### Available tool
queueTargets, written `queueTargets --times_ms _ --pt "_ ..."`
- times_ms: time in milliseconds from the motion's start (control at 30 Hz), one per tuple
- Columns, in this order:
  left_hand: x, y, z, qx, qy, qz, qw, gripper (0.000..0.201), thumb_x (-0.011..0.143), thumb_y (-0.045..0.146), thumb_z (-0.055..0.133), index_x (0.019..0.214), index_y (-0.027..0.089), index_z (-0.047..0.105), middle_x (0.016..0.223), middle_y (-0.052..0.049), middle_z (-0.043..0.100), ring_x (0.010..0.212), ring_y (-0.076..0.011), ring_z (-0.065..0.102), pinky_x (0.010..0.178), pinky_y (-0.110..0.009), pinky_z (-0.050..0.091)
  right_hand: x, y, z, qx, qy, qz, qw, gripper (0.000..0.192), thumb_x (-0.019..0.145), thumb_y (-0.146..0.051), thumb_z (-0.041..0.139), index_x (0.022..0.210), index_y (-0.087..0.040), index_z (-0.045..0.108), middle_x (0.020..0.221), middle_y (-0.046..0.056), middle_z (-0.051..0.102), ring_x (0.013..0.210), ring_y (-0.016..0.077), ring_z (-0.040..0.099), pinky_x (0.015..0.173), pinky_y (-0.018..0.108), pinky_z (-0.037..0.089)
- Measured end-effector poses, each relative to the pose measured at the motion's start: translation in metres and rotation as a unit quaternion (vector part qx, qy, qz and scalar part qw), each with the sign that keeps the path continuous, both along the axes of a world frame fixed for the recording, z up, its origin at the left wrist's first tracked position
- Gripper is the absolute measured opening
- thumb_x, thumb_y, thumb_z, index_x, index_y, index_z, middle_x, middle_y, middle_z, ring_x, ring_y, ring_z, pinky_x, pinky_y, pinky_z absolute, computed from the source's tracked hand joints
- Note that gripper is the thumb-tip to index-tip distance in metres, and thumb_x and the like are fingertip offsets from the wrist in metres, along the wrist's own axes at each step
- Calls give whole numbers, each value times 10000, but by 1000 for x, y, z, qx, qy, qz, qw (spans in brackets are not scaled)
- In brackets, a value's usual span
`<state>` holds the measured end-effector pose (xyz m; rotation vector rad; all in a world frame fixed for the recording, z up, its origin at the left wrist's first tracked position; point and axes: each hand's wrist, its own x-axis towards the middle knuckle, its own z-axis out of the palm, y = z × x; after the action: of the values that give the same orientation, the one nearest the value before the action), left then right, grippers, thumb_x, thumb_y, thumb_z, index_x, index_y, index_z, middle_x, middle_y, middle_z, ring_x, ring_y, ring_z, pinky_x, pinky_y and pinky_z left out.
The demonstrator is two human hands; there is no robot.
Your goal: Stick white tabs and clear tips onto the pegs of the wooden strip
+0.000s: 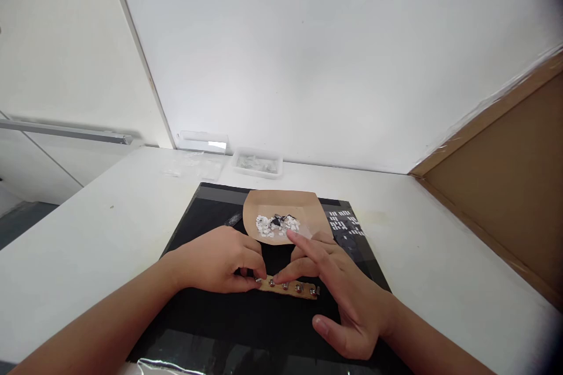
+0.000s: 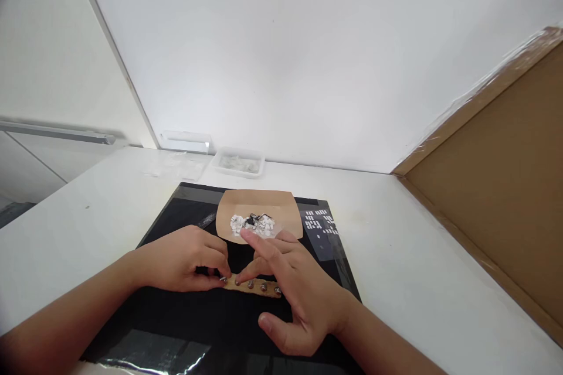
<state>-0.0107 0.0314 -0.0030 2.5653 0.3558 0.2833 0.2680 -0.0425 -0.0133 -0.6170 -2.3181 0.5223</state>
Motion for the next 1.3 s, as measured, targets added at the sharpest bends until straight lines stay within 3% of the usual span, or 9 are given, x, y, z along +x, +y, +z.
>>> queueTargets --times_ms 167,500,900,1300 --pt "0 1 0 0 -3 -1 1000 103 921 193 750 1007 234 788 893 -2 769 776 -147 724 682 -244 508 -5 -1 -3 -10 7 10 1000 886 966 -525 484 1699 -166 138 1176 54 800 974 259 731 945 470 417" --pt "-1 0 0 18 16 13 1000 127 919 190 748 1026 246 785 909 7 757 796 -151 730 698 -248 508 0 -1 -5 -8 14 -7 1000 896 888 -411 560 1679 -181 207 1181 47 786 1019 255 736 979 467 420" --pt "0 0 0 14 3 10 1000 109 924 199 742 1024 233 772 925 -2 757 751 -141 725 682 -242 520 5 3 -2 -7 15 -17 1000 825 817 -318 589 1605 -207 370 1010 3 796 862 223 732 864 426 464" --pt "1 -1 1 25 12 12 1000 76 936 205 728 1002 220 760 887 4 755 764 -150 720 675 -252 506 13 3 -3 45 70 -52 995 675 799 -239 575 1471 -220 524 875 -29 796 723 194 693 756 396 467"
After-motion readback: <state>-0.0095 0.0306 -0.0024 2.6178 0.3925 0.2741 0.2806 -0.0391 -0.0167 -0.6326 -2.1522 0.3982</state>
